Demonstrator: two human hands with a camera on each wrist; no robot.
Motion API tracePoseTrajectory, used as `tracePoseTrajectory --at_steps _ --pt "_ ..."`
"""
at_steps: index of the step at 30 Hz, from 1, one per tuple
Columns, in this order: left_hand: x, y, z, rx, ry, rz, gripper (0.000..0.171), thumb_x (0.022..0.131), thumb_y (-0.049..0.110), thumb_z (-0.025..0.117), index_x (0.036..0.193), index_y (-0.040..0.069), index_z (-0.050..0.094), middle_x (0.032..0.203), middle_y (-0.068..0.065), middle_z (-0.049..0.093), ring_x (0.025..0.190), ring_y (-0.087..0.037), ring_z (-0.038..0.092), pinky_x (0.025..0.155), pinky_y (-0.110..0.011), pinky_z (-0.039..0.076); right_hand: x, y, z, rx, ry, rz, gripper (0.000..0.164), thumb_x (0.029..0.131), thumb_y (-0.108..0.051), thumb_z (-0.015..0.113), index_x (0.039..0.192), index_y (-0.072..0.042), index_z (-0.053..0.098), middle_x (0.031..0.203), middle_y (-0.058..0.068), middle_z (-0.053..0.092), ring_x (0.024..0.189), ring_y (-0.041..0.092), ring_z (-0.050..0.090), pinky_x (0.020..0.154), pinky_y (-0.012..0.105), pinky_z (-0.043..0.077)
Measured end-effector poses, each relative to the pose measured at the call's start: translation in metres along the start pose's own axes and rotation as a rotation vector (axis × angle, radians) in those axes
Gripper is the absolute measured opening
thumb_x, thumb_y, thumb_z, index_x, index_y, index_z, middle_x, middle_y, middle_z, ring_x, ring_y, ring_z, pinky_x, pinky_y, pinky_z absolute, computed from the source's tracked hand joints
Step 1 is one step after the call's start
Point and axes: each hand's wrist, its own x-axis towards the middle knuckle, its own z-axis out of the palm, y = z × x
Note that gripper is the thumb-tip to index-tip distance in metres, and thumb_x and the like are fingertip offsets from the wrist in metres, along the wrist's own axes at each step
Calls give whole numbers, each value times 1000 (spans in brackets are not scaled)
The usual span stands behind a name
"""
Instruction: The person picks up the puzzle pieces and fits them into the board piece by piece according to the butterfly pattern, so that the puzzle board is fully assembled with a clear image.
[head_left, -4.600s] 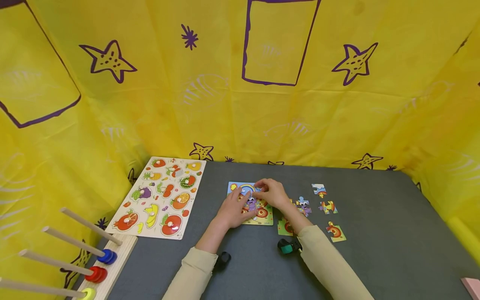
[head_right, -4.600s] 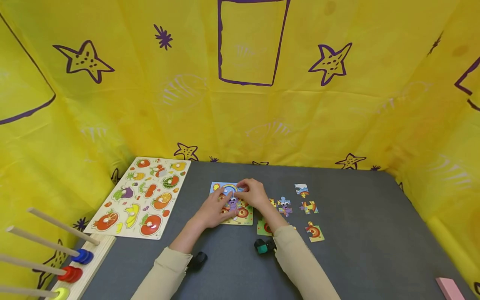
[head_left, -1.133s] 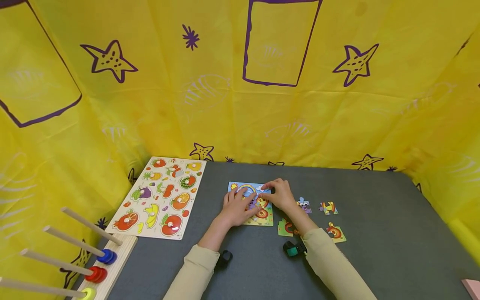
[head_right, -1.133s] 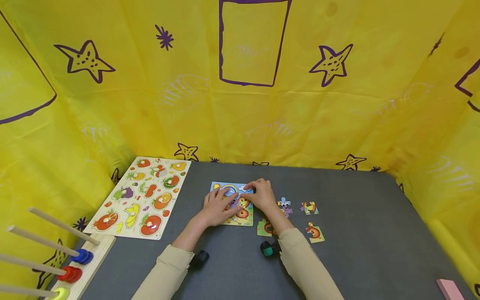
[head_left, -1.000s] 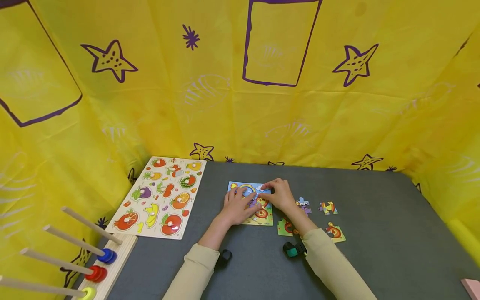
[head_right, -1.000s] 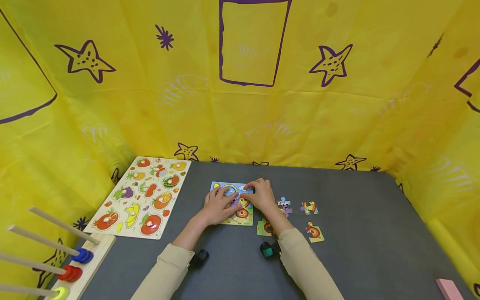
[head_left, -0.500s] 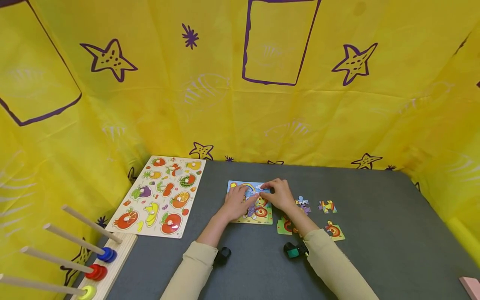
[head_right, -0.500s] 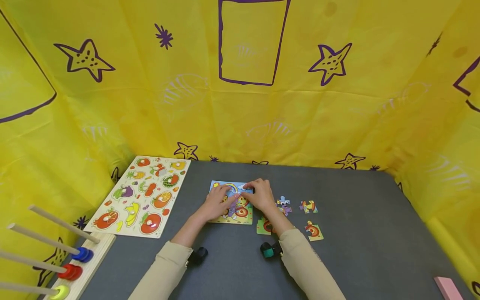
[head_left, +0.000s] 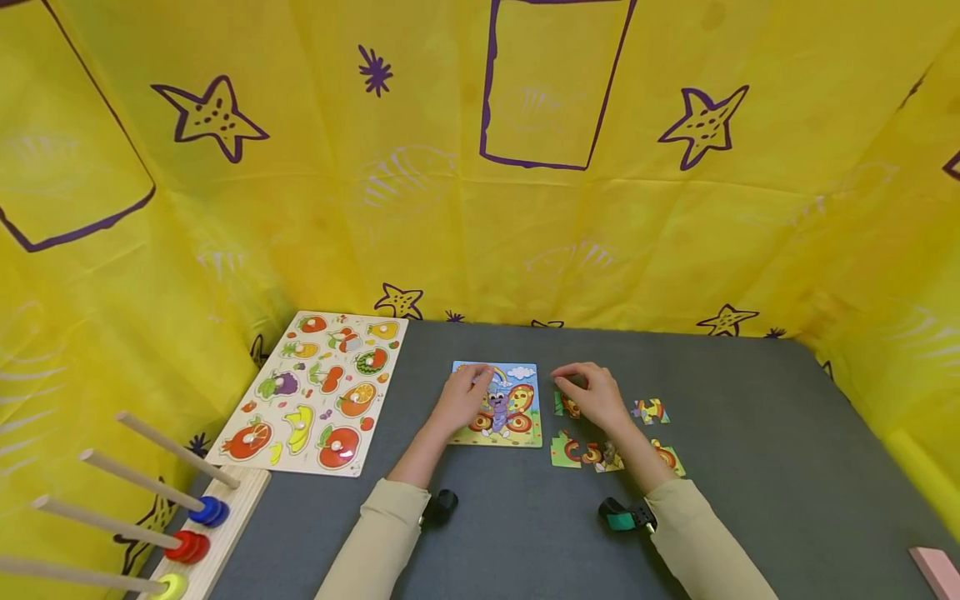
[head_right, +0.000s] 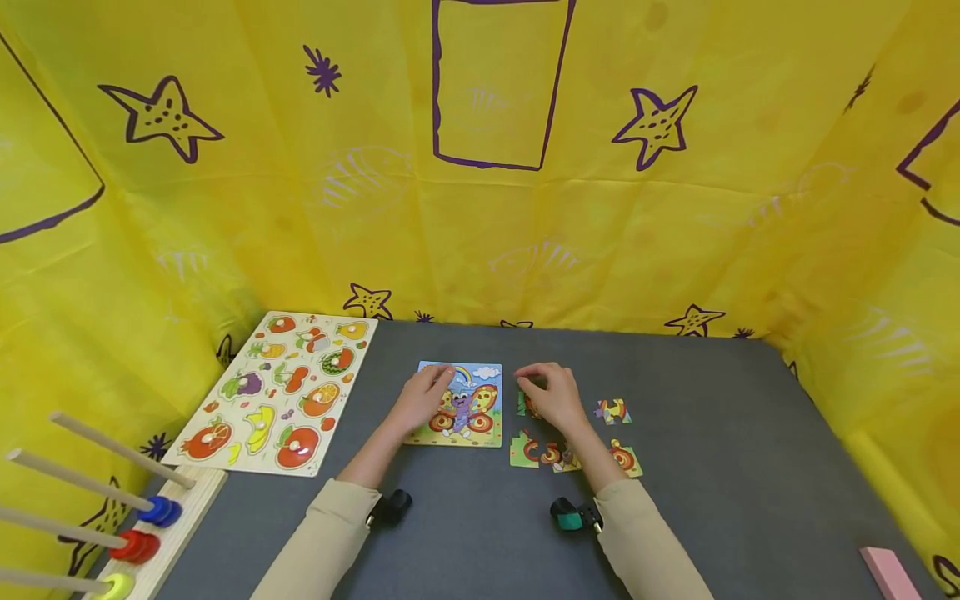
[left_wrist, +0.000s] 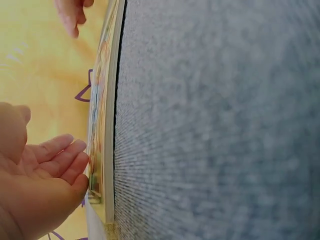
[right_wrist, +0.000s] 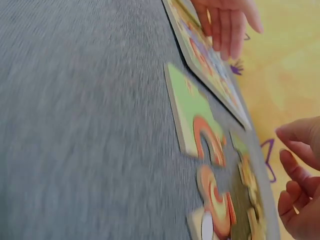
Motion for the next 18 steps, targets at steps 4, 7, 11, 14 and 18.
tracePoseTrajectory --at_steps 4,7,11,14,18 --pt "1 -1 -3 -77 87 -109 41 104 31 43 126 2 63 123 -16 63 118 -33 56 100 -47 42 -6 7 -9 -39 -9 -39 16 91 -17 70 103 -8 75 110 14 65 106 34 49 86 49 38" --pt "-1 -1 -6 -167 160 -160 38 103 30 45 125 5 65 122 -12 66 117 -29 58 100 -46 42 -10 11 -14 -107 -15 -97 18 87 -17 74 102 -6 75 106 14 67 104 35 51 88 50 36" --pt "-8 -1 -11 -225 208 -149 35 103 27 49 125 5 64 118 -12 67 110 -27 61 95 -45 45 -17 16 -18 -185 -24 -135 28 81 -18 79 105 -3 74 107 18 64 102 38 48 87 51 35" --pt "-21 -2 -16 -164 160 -85 36 101 22 52 129 0 61 121 -16 64 111 -30 60 95 -47 45 -22 18 -20 -221 -39 -130 35 80 -21 81 107 -2 72 111 21 61 101 40 45 84 51 36" --pt "-46 -4 -27 -18 11 -15 49 99 18 55 140 -8 46 139 -25 48 131 -38 45 107 -51 34 -26 22 -20 -246 -41 -137 35 80 -22 81 107 -2 71 112 22 61 102 40 45 83 52 36"
